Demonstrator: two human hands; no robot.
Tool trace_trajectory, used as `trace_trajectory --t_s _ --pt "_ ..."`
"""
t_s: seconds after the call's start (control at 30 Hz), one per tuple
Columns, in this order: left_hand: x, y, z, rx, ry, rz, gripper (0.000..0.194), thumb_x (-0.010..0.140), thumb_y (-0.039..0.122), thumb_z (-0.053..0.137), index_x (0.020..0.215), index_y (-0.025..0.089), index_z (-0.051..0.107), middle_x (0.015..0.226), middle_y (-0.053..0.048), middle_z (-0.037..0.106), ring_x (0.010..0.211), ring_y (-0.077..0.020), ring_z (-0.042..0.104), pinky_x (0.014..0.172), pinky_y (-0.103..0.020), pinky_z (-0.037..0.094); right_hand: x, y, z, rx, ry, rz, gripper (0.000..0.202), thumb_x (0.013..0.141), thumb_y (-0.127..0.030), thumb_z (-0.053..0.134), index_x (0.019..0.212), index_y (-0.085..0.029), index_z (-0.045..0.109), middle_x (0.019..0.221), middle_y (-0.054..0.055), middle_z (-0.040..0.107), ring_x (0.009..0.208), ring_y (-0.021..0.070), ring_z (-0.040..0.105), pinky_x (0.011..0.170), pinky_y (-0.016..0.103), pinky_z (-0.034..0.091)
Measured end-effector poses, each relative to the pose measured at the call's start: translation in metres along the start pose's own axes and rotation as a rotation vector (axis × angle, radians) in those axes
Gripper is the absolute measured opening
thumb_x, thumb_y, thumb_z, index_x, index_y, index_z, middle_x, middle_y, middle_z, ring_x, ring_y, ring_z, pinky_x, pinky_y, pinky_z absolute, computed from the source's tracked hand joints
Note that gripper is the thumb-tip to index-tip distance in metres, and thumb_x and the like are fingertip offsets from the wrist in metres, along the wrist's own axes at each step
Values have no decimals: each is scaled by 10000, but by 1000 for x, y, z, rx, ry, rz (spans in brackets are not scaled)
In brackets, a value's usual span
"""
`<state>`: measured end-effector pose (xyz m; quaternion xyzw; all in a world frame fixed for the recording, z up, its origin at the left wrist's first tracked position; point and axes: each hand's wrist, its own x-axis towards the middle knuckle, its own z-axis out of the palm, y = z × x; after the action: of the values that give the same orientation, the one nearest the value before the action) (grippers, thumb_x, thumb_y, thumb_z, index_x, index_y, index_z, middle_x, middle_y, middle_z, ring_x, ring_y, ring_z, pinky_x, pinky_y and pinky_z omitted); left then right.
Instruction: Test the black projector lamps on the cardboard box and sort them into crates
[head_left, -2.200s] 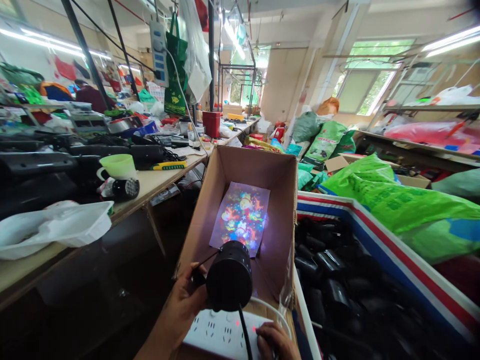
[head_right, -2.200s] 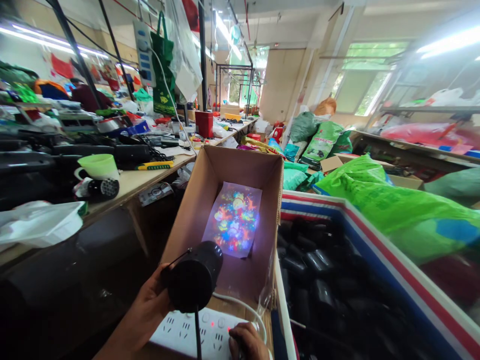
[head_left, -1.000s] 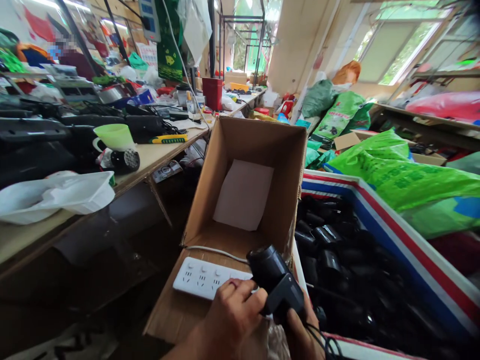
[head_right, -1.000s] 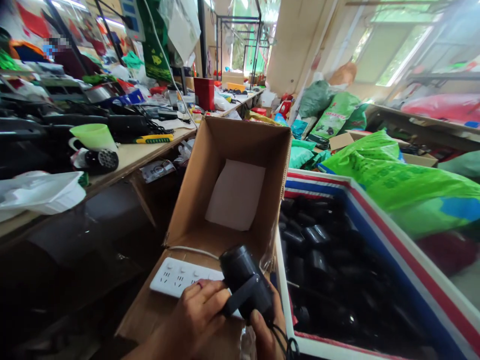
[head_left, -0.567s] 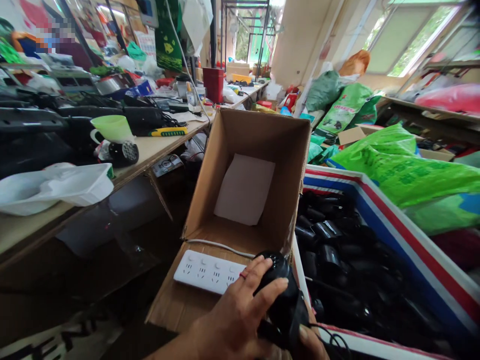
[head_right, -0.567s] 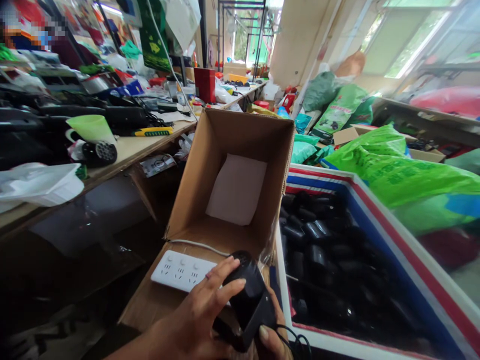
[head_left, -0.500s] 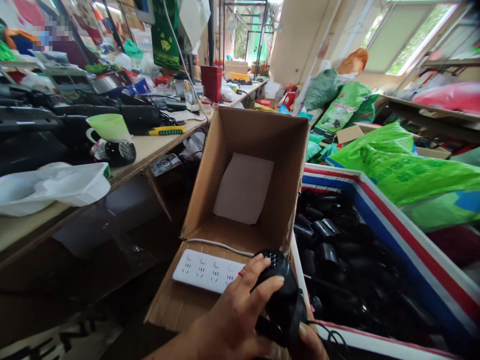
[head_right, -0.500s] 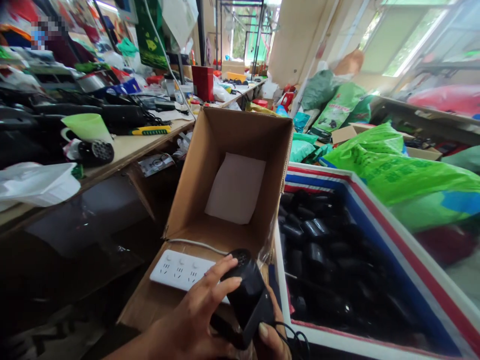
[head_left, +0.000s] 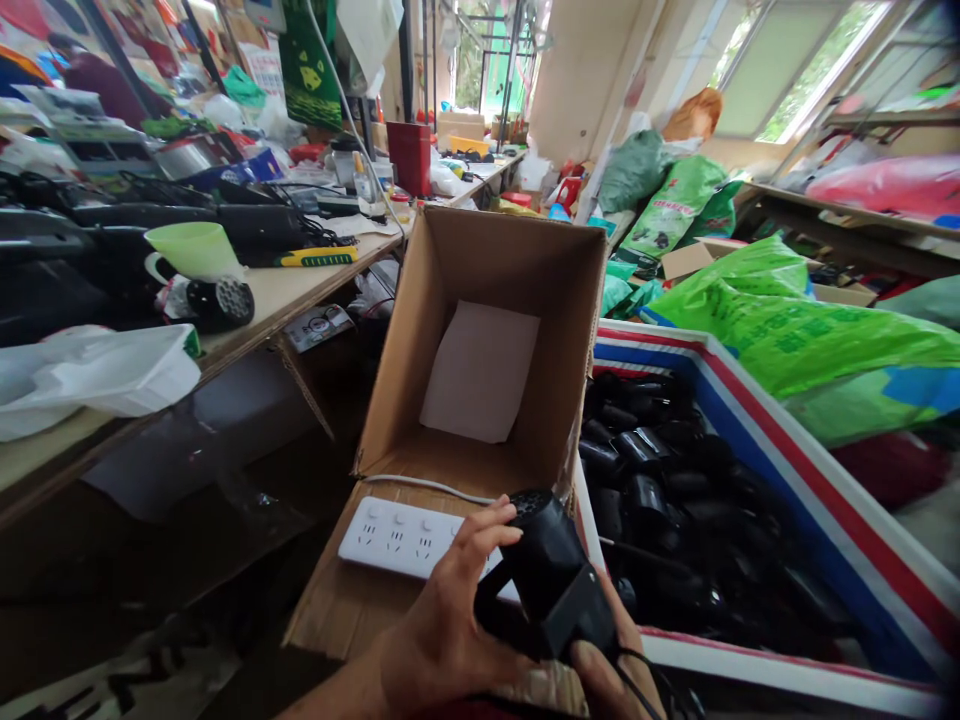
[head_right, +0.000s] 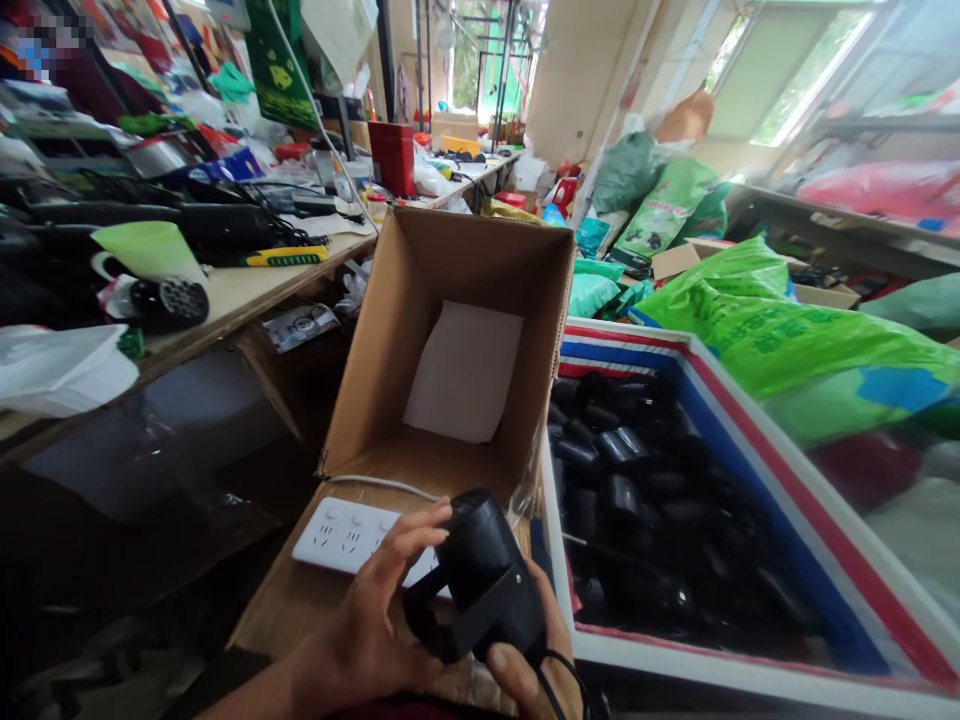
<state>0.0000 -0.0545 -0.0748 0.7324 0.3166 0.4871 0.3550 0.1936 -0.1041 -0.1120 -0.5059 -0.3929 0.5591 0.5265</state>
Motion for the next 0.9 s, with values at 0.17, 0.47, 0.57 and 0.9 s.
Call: trace_trajectory --t_s 0.17,0.47,0.57,0.9 --pt "-3 -8 -1 -170 -77 -251 838 643 258 815 1340 234 351 1413 -157 380 1322 -323 329 1105 -537 264 -1 -13 2 -379 182 -18 772 590 -439 780 1268 -264 456 1208 62 589 1136 335 508 936 391 435" --pt "-1 -15 33 -1144 11 -707 633 629 503 789 1183 273 584 1237 -59 602 1180 -306 515 1003 -434 425 2 -17 25 -183 87 -104 908 630 -490 731 1398 -254 307 1303 65 513 1191 284 478 976 365 411" --pt "3 -27 20 -1413 -102 -697 306 771 431 698 1044 295 674 1109 2 683 1101 -217 590 970 -341 468 7 -12 7 -292 -38 -25 605 720 -488 635 1275 -273 526 1243 52 567 1177 263 502 978 382 417" --pt "28 -30 -13 -1618 -132 -622 469 895 522 421 1306 305 482 1356 -57 474 1278 -299 377 1062 -437 348 75 -22 -120 -1162 -80 104 342 887 -99 420 1184 -143 584 1155 90 641 1055 176 601 932 285 457"
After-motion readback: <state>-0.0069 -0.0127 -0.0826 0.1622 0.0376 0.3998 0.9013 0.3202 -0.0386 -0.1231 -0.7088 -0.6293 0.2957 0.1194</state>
